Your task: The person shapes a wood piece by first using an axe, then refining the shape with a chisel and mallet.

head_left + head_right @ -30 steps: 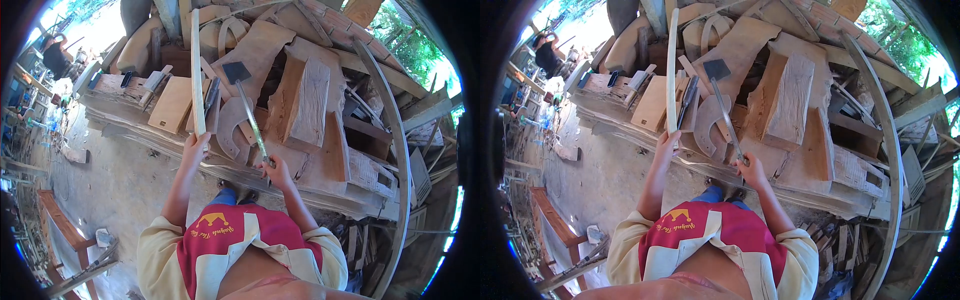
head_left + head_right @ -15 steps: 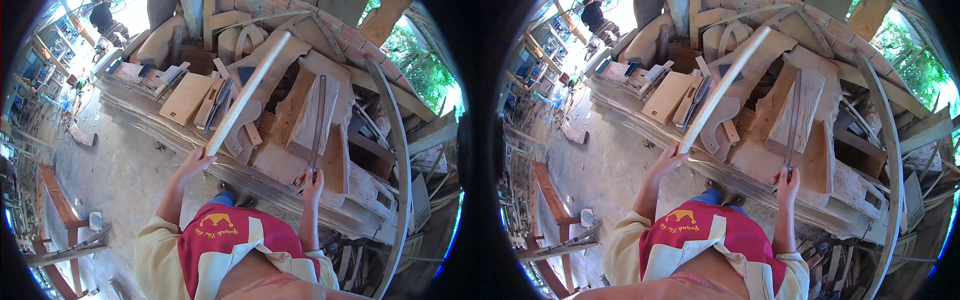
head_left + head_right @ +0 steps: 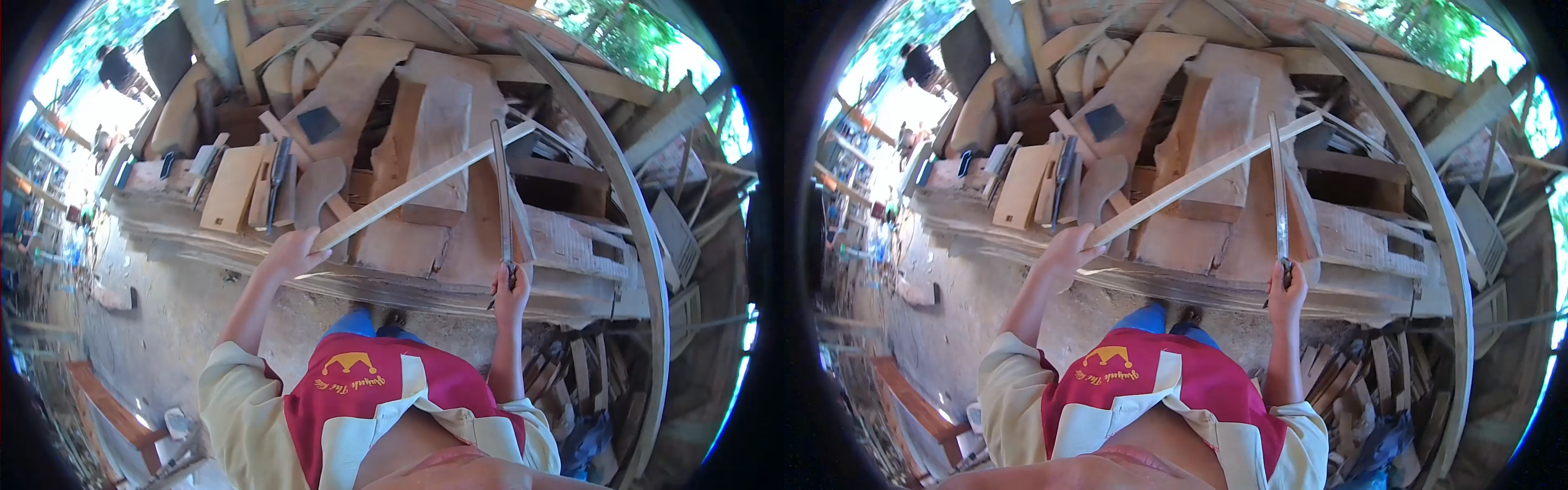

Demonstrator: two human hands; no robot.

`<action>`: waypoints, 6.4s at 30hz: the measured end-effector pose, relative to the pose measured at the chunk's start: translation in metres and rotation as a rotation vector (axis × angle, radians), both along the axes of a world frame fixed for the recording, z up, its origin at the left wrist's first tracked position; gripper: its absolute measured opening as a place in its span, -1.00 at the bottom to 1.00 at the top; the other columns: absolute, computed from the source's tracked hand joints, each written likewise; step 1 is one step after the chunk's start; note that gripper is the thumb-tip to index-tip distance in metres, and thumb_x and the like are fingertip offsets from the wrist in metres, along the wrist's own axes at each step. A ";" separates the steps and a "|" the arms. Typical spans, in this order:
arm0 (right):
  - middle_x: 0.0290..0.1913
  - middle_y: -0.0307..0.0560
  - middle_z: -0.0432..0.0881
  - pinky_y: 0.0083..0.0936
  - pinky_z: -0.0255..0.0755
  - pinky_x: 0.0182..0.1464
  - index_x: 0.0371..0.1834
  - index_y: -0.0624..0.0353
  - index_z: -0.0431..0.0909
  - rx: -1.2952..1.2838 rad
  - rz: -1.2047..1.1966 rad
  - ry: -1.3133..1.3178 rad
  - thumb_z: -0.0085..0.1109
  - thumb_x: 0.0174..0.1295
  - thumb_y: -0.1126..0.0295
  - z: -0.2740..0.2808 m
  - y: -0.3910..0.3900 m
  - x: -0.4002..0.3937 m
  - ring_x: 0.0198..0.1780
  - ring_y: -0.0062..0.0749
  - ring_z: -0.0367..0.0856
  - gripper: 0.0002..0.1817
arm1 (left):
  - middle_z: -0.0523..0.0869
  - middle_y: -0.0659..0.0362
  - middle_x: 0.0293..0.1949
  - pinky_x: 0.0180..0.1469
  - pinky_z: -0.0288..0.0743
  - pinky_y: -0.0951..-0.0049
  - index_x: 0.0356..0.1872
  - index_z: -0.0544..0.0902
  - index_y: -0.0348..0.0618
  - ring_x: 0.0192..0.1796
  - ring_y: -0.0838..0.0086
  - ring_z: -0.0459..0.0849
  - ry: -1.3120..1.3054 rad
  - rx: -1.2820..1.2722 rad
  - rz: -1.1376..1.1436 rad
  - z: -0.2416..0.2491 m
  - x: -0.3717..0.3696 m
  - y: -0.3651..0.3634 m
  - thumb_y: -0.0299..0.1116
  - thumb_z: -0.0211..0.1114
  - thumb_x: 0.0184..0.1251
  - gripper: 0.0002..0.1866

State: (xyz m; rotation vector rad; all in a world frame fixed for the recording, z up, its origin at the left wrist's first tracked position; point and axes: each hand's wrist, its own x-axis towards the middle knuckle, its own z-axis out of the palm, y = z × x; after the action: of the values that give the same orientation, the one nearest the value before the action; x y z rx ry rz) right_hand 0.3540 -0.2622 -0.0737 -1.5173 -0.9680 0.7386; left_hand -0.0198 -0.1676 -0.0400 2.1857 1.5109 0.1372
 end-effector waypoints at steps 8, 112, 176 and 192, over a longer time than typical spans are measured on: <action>-0.65 -0.18 0.38 -0.55 0.22 -0.53 -0.35 0.30 0.44 -0.089 -0.149 -0.285 0.02 0.25 0.34 -0.006 -0.002 0.020 -0.62 -0.57 0.30 -0.80 | 0.58 -0.08 -0.41 -0.24 0.39 0.12 -0.26 0.46 -0.19 -0.27 0.01 0.56 0.092 0.068 -0.035 0.008 -0.042 0.052 -0.11 0.24 0.07 -0.63; -0.37 -0.25 0.50 -0.67 0.37 -0.32 -0.44 0.23 0.43 0.319 0.323 0.370 0.57 -0.47 0.38 -0.002 0.024 0.019 -0.35 -0.59 0.49 -0.49 | 0.63 0.30 -0.37 -0.31 0.43 0.72 -0.10 0.53 -0.12 -0.32 0.68 0.57 -1.088 -1.082 -0.179 0.033 0.238 0.050 -0.46 0.30 0.10 -0.70; -0.46 0.30 0.51 -0.04 0.33 -0.29 -0.50 0.31 0.37 -0.372 -0.131 -0.680 -0.05 0.23 0.22 -0.001 0.077 0.004 -0.33 0.21 0.48 -0.67 | 0.63 -0.07 -0.47 -0.27 0.47 0.15 -0.46 0.53 -0.23 -0.32 0.08 0.63 0.246 0.152 -0.410 -0.029 0.116 0.191 0.32 -0.10 0.15 -0.32; -0.39 0.32 0.56 -0.09 0.42 -0.18 -0.42 0.34 0.47 -0.441 -0.138 -0.736 -0.11 0.13 0.40 0.000 0.139 -0.005 -0.27 0.16 0.56 -0.79 | 0.40 -0.13 0.11 0.16 0.28 0.23 -0.02 0.48 -0.33 0.20 0.06 0.33 -0.247 0.485 -0.446 -0.044 0.240 0.192 0.03 0.04 0.24 -0.44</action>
State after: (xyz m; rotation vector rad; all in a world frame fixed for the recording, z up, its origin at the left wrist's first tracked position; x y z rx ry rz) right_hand 0.3489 -0.1229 -0.0733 -2.3022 -1.2644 0.2861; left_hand 0.2200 0.0243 -0.0836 2.7008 0.8893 0.6541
